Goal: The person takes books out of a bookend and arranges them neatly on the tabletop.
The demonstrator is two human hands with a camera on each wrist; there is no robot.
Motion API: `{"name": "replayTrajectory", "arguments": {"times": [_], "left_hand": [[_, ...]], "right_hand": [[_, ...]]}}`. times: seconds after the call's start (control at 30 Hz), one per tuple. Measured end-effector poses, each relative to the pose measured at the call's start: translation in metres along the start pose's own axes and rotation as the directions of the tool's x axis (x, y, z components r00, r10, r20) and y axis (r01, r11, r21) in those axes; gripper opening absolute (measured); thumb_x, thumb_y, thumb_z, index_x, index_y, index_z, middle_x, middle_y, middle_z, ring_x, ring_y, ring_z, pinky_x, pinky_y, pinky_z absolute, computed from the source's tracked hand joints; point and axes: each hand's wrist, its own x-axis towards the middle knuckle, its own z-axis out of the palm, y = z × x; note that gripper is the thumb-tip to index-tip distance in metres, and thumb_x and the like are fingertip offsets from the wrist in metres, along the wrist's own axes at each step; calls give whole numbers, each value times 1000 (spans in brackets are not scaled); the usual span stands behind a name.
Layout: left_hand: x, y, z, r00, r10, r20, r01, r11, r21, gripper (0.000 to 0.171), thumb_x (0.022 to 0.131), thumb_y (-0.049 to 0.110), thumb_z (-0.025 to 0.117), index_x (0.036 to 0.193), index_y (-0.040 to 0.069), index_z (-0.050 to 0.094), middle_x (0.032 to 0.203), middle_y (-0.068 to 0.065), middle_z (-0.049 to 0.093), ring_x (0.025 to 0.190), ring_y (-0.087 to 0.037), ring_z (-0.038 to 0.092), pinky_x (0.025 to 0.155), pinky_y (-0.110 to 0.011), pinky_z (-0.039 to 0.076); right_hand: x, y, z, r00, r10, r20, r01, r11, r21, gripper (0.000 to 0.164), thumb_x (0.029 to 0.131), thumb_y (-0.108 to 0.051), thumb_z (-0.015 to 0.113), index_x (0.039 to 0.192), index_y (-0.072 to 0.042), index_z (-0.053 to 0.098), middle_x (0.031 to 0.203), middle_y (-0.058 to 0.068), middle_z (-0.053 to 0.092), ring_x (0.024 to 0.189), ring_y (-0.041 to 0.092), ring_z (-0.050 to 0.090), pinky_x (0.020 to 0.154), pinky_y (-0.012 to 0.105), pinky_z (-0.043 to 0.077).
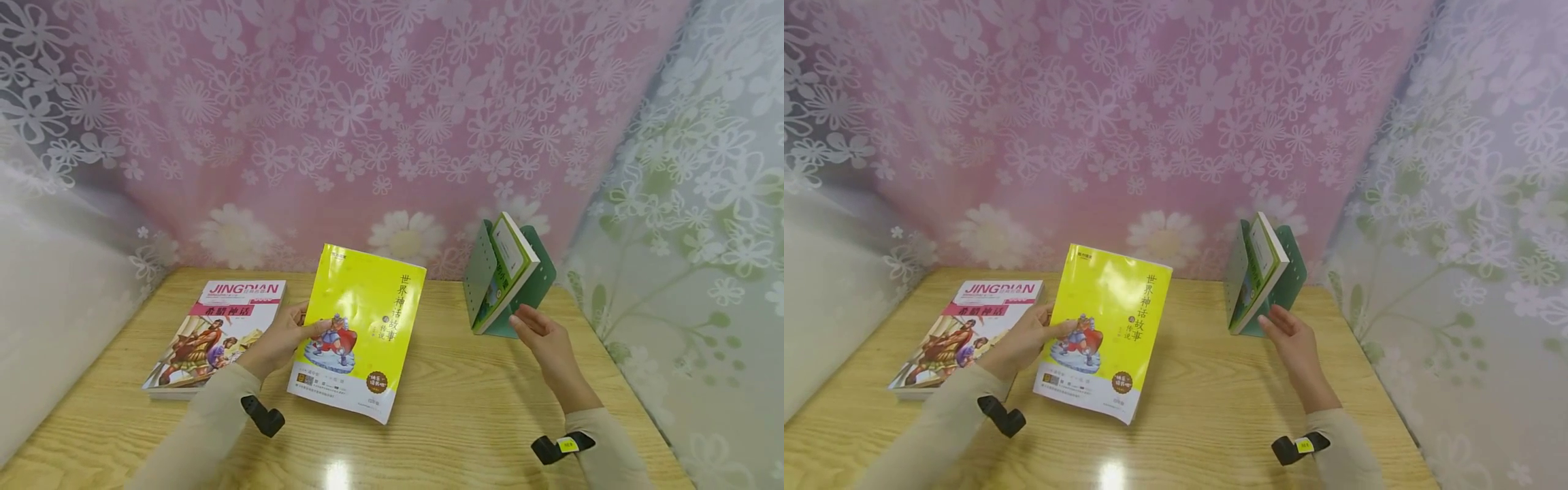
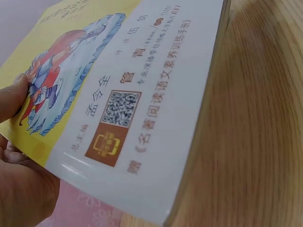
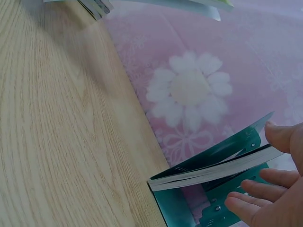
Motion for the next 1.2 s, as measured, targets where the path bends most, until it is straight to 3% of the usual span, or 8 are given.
{"name": "replayTrajectory", "arguments": {"times": [0.2,0.4,0.5,0.7,0.83,0.97,1.2], "left_hand": [[-13,4,-16,997,-67,-43,64,996,-68,43,96,18,60,134,1,47,104,-4,69,92,-21,69,79,-39,57],[-26,10,-33,986,-119,-114,116,993,-37,52,94,25,63,138,4,44,104,-1,70,93,-20,69,81,-38,57],[-32,11,-44,985,-131,-109,125,990,-59,50,96,23,61,139,7,43,106,-1,70,94,-22,69,81,-39,57],[-43,19,-66,981,-163,-102,147,977,-153,40,97,20,57,135,16,46,107,-2,71,94,-26,70,80,-45,56],[-52,27,-80,974,-181,-138,158,974,-161,30,97,20,58,126,20,52,102,0,71,91,-22,71,79,-39,57],[-62,33,-96,977,-161,-136,136,975,-174,22,100,16,53,119,25,57,98,1,72,87,-20,71,76,-35,58],[-78,37,-128,984,-159,-76,138,965,-224,29,102,11,44,112,29,65,96,-2,73,84,-22,71,72,-36,59]], "right_hand": [[7,2,-5,1000,-2,-11,1,1000,-29,74,97,-45,51,152,-3,23,152,20,31,104,-12,46,94,15,43],[15,5,-6,999,11,-33,-12,999,-34,76,96,-46,51,152,-4,23,152,19,31,131,23,42,109,41,36],[19,7,-6,999,20,-41,-21,999,-25,76,97,-46,51,152,-3,22,153,19,30,136,33,34,110,46,34],[26,9,-8,998,43,-33,-43,999,9,77,96,-44,53,153,-4,19,154,21,27,139,35,31,112,47,31],[30,11,-8,998,55,-31,-55,998,13,78,97,-45,51,153,-3,17,154,21,26,137,35,33,111,45,32],[32,12,-7,998,58,-33,-58,998,23,78,97,-45,52,153,-2,18,154,21,26,137,35,33,111,45,32],[33,9,-8,998,62,-25,-61,998,30,78,97,-44,52,153,-1,17,154,21,26,137,35,33,111,45,33]]}}
